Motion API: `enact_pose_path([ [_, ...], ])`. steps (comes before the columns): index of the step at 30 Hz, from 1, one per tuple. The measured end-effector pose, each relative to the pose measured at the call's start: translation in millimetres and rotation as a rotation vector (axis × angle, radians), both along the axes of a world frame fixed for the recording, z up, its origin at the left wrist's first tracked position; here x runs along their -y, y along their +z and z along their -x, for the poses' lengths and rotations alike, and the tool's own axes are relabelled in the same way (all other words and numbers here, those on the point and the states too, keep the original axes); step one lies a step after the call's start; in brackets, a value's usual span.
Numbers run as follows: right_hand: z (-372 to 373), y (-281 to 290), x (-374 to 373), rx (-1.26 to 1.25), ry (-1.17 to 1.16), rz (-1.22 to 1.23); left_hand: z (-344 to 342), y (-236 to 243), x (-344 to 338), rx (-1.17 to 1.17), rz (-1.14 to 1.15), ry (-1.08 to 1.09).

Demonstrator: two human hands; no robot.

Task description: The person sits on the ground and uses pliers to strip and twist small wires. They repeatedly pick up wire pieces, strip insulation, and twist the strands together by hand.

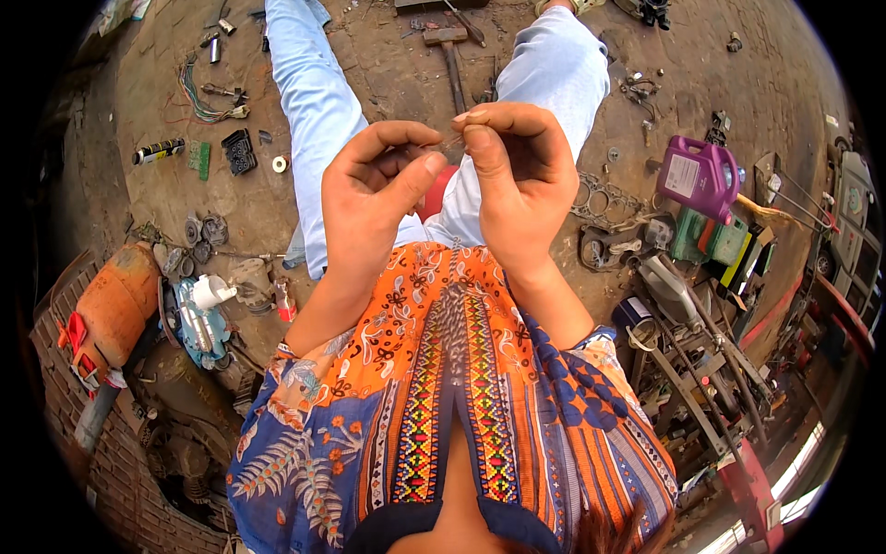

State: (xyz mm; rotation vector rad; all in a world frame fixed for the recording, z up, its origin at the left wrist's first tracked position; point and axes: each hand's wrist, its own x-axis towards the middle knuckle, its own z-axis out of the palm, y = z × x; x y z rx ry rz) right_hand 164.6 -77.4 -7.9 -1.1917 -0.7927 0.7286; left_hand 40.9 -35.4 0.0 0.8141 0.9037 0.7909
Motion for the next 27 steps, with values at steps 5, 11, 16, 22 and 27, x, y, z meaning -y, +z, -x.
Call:
enact_pose_path([
  [5, 0.6, 0.3, -1.2, -0.015, 0.024, -0.031, 0.1, 5.6, -2.4, -0.003, 0.051, -0.003],
  [11, -1.9, -6.4, 0.5, 0.04, 0.051, -0.035, 2.1, -7.7, -6.1, 0.111, 0.253, -0.055],
  [16, -3.8, -11.9, 1.1, 0.089, 0.066, -0.018, 3.2, -21.2, -6.2, 0.151, 0.277, -0.104],
  [22, -10.1, -14.8, -4.1, 0.054, 0.054, 0.004, -5.1, -22.2, -9.3, 0.158, 0.221, -0.094],
  [27, -15.8, -18.8, -11.3, 0.002, 0.059, 0.047, -10.6, -29.4, -18.3, 0.154, 0.275, -0.098],
])
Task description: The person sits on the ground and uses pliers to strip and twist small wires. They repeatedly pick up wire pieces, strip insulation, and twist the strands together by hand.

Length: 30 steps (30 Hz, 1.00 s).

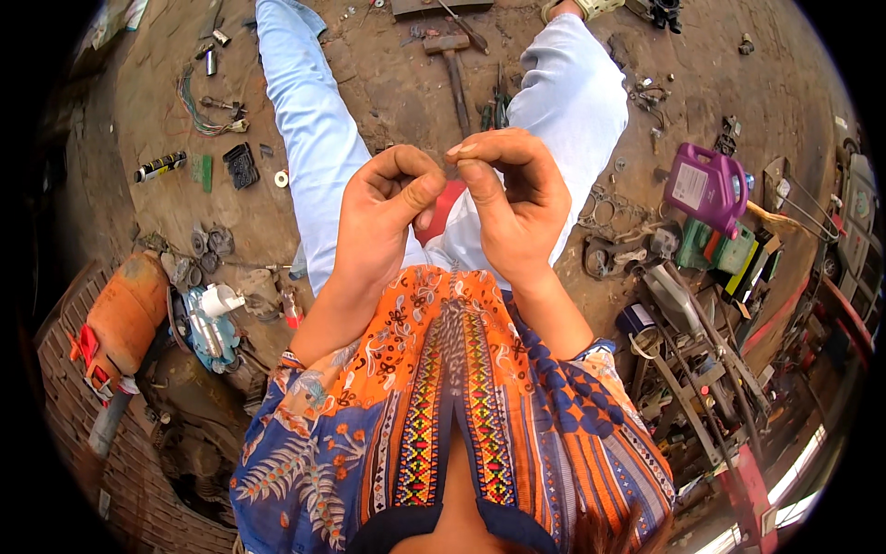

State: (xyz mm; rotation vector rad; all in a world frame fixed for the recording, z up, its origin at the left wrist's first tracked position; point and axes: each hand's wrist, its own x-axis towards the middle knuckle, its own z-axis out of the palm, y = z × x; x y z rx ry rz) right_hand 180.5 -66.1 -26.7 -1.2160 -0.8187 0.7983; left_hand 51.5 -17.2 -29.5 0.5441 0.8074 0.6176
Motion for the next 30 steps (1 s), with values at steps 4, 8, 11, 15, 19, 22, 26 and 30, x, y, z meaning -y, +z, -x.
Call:
enact_pose_path([
  [4, -5.1, -4.4, -9.0, -0.017, 0.005, 0.03, -3.3, -3.9, -7.9, 0.001, -0.004, -0.005],
  [8, -10.6, -10.5, -25.3, -0.021, -0.01, 0.101, -4.0, -17.7, -21.1, -0.02, 0.035, -0.03],
  [11, -17.3, -22.0, -45.0, 0.013, -0.083, 0.22, -14.5, -31.1, -30.3, -0.033, 0.05, 0.038],
  [15, -45.4, -61.9, -98.5, 0.024, -0.255, 0.335, -21.9, -80.0, -45.4, -0.163, 0.052, -0.018],
  [19, -105.6, -163.3, -159.0, 0.055, -0.365, 0.369, -32.2, -167.2, -51.8, -0.468, 0.045, -0.035],
  [22, -139.4, -236.5, -193.9, 0.194, -0.352, 0.603, -40.2, -212.1, -68.8, -0.578, 0.022, -0.001],
  [26, -179.3, -314.4, -217.6, 0.503, -0.22, 0.749, -52.2, -247.9, -97.9, -0.667, -0.034, -0.002],
  [30, -191.2, -326.1, -239.8, 0.715, -0.13, 0.814, -54.6, -271.5, -113.4, -0.732, -0.077, -0.013],
])
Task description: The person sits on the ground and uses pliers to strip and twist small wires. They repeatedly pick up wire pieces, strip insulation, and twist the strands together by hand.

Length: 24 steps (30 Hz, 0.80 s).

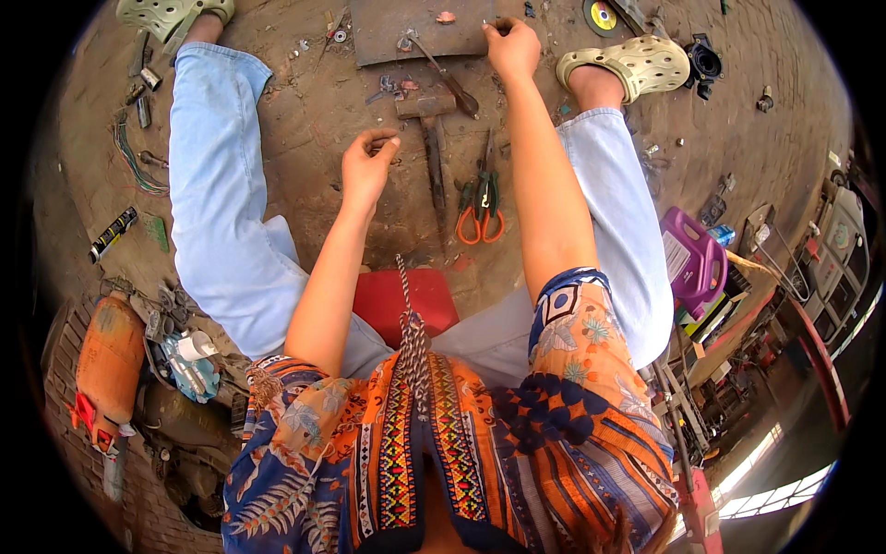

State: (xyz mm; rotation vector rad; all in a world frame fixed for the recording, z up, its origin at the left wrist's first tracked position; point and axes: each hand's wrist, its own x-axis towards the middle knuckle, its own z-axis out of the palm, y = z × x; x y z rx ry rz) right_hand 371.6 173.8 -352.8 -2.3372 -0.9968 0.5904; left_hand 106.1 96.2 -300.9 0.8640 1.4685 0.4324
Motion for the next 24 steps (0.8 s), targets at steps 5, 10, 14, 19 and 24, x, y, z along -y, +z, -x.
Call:
enact_pose_path([
  [5, -15.8, -2.1, -6.2, -0.04, -0.003, 0.055, 3.0, -18.7, 9.4, -0.05, -0.008, 0.023],
  [10, -23.7, 15.4, 12.6, -1.007, -0.376, -0.352, -11.8, -11.1, 12.3, -0.057, -0.093, -0.036],
  [14, 20.6, 26.1, 24.3, -1.213, -0.275, -0.281, -21.0, -11.7, 7.0, -0.01, -0.095, -0.044],
  [19, 6.3, 4.8, 10.5, -1.181, -0.248, -0.44, -11.8, -1.4, -4.5, -0.029, -0.003, -0.113],
  [24, -21.0, -9.4, 6.0, -0.876, -0.334, -0.662, -7.4, -17.1, 6.2, -0.071, 0.003, -0.067],
])
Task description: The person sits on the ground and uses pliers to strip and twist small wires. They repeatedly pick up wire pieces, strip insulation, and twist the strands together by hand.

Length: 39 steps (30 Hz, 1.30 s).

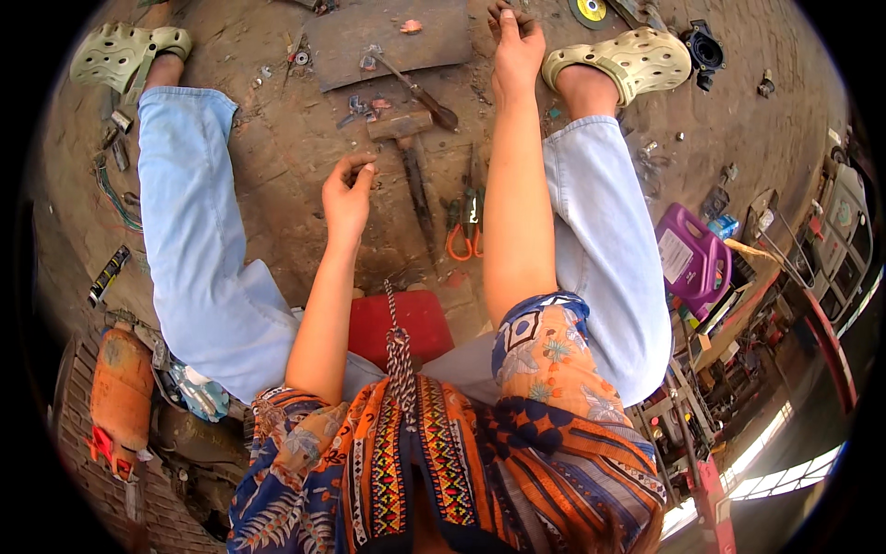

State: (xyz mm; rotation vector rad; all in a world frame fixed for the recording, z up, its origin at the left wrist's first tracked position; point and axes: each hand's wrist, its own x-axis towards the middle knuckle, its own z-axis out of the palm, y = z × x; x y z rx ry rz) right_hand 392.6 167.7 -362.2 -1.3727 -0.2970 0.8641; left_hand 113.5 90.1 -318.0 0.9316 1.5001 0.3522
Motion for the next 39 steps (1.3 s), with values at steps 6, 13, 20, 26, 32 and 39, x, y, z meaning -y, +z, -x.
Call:
enact_pose_path([
  [6, 4.7, -16.2, -12.8, 0.272, 0.058, 0.063, -5.6, 2.5, 1.8, 0.09, 0.028, -0.03],
  [13, -11.4, -0.1, -6.9, 0.585, 0.335, 0.447, -3.0, -9.3, 8.8, 0.066, 0.041, 0.015],
  [20, 8.1, 14.7, -16.5, 0.902, 0.458, 0.67, -0.8, -8.4, 9.9, 0.101, 0.08, 0.006],
  [26, 2.1, 9.9, 7.2, 0.715, 0.257, 0.468, 3.0, -10.8, 20.4, 0.025, 0.065, 0.013],
  [32, 41.4, 35.1, 51.9, 0.32, -0.168, 0.484, 7.5, -21.5, 50.7, 0.032, 0.058, -0.025],
  [39, 138.1, 29.4, 151.9, 0.183, -0.105, 0.688, 5.2, 5.2, 137.9, -0.027, 0.176, -0.201],
])
